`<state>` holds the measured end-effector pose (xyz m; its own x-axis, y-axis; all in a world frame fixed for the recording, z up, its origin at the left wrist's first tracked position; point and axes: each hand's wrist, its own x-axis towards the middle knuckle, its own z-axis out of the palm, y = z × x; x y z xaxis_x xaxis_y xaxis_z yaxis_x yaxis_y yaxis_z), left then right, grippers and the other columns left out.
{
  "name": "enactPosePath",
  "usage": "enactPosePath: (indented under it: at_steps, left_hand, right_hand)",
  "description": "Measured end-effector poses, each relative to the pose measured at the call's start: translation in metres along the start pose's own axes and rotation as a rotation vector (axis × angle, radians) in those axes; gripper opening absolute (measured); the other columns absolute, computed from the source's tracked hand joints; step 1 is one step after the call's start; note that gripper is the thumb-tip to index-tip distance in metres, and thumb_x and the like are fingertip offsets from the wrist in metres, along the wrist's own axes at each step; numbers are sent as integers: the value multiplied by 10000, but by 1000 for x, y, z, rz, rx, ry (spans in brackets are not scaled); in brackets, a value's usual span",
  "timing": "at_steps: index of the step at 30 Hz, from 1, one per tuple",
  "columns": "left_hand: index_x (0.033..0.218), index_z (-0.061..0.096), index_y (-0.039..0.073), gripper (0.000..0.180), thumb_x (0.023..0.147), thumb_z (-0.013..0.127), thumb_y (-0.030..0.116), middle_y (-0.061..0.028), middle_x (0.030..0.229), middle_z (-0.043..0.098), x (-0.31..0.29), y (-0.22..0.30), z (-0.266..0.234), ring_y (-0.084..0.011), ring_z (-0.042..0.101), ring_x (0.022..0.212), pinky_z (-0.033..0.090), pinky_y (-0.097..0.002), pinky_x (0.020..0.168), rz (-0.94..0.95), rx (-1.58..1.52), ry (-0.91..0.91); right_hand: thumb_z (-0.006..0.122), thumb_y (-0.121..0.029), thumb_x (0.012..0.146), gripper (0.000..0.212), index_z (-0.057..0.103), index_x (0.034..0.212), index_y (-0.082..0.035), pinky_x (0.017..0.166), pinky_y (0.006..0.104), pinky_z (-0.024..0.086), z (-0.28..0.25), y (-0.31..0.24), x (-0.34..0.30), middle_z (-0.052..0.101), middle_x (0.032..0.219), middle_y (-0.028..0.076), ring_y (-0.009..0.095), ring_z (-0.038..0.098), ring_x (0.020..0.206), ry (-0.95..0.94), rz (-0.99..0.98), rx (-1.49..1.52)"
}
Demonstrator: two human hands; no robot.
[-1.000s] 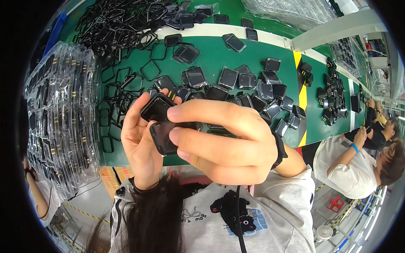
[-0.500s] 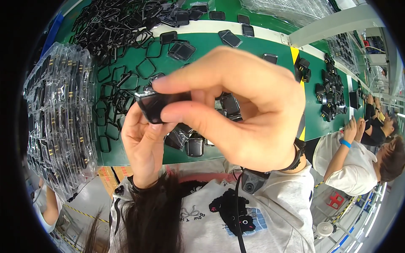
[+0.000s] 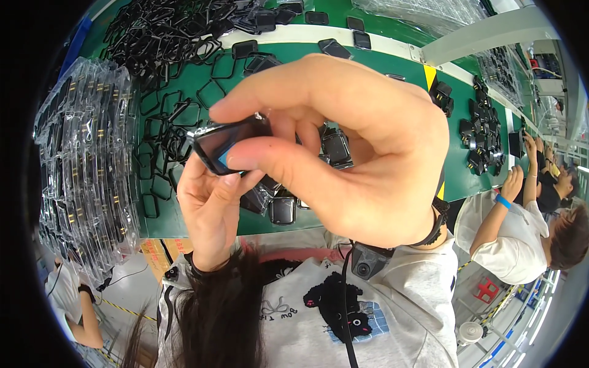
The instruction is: The person picks up a smartwatch, swipes the screen to check the display, and fits a plastic frame over the watch body by hand. After pressing the frame into place, they set the watch aside and repeat the process with another unit.
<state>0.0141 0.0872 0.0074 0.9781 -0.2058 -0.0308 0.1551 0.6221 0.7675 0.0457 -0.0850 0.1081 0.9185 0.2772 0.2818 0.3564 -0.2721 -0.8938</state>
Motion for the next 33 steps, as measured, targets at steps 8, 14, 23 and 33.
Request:
enactPosePath:
  at_steps: [8,14,23,33]
  left_hand:
    - [1328,369,-105,527,831,536,-163,-202,1294,479,-4,1,5,-239,559,1124,495,-358,957,0,-13,-101]
    - [1340,352,-103,577,805,550,-187,-187,1252,503,-7,2,12,-229,571,1100,496,-346,958,-56,55,-71]
    - [1223,510,-67,467,779,574,-196,-92,1021,537,-4,-5,12,-156,603,930,534,-288,863,31,198,-9]
    - [923,598,-46,221,739,649,-157,-81,923,546,-4,-7,18,-155,596,815,518,-249,709,200,441,-42]
  right_hand:
    - [724,51,682,237,659,905,5,569,223,394,6,34,-6,574,948,82,113,513,697,-181,25,-78]
    - [699,43,707,208,635,891,-28,581,228,405,13,43,-14,481,1037,77,127,503,748,-170,-8,-140]
    - [706,25,732,232,592,930,-19,674,269,446,20,49,-30,497,1054,103,163,519,826,-153,20,-9]
    - [777,-93,727,253,645,910,20,691,308,459,20,64,-56,606,861,110,211,580,793,50,-117,168]
